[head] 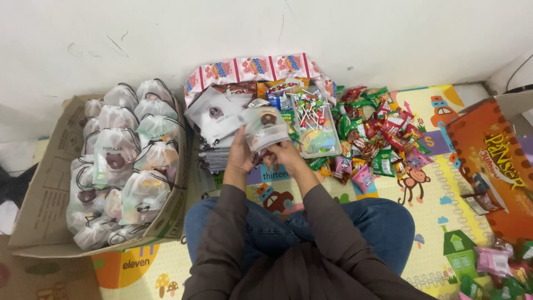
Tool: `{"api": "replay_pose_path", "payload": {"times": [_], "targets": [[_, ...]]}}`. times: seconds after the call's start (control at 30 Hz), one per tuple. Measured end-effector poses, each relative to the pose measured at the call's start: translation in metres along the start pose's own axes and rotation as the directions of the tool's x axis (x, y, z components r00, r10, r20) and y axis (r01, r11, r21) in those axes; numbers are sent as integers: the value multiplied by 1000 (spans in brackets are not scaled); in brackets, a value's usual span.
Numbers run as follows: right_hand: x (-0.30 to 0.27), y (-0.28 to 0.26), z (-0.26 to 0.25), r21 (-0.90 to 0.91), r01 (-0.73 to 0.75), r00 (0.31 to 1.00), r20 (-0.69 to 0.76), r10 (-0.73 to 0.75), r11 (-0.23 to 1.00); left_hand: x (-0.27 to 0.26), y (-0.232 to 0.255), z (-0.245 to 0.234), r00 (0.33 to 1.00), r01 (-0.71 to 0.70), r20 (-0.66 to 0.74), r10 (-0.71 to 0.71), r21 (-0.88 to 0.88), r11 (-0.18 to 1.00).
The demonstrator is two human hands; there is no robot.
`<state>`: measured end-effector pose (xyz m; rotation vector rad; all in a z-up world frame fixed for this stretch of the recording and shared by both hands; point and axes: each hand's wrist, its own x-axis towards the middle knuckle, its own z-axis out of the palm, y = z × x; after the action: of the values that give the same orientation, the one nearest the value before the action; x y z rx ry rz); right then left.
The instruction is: The person is sitting on the floor and packing various small snack packets into individual white plastic bags, then placing the filled bags into a cardboard box.
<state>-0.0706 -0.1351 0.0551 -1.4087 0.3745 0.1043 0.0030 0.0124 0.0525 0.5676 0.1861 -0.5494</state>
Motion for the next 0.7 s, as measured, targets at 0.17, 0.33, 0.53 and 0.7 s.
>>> {"api": "replay_pose_path", "payload": {"times": [0.17,0.33,0.53,0.7], "targets": [[-5,-22,19,-134,132,966,-205,-158,982,-14,-30,11,998,-43,-44,51,179,983],[-11,-23,33,-169,157,949,-247,-196,973,-13,-44,9,995,-83,-37,95,254,964],[-25,-18,46,-224,197,913,-313,-262,954,-14,-41,-9,995,-67,-47,85,310,948],[-26,-23,52,-277,229,867,-377,-325,933,8,-55,-38,995,-51,-58,83,422,905]]}}
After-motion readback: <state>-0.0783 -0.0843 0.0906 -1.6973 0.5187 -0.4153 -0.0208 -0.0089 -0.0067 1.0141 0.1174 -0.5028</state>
